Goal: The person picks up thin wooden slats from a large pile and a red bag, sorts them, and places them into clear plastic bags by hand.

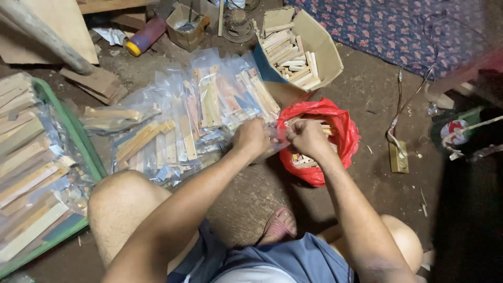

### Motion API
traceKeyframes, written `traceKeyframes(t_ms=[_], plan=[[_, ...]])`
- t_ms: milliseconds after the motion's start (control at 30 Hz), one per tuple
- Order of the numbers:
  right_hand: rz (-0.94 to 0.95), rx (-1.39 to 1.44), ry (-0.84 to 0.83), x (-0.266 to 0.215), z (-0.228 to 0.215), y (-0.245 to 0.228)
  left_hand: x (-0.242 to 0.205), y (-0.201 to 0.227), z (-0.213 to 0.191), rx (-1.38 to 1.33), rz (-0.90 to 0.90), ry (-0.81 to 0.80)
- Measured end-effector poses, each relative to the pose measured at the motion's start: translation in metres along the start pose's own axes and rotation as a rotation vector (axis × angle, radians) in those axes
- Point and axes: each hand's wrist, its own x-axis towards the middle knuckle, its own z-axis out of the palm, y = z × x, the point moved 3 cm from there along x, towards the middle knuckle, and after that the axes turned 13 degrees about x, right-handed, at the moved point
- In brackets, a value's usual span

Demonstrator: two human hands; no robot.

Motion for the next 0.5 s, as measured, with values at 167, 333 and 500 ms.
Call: traceKeyframes(t_ms=[167,333,500], plan=[[-0.098,0.156,0.120,-0.042,-0.054,-0.107,-0.012,0.055,-0.081,-0.028,0.116,0.108],[-0.270,0.282,0.185,-0.033,-0.089,-0.162,-0.020,0.091,-0.163,-0.051,0.215,0.354],[-0.360,0.373,0.182,-0.005,-0.091,-0.180,-0.001,0.087,-0.189,-0.132,0.245,0.490]])
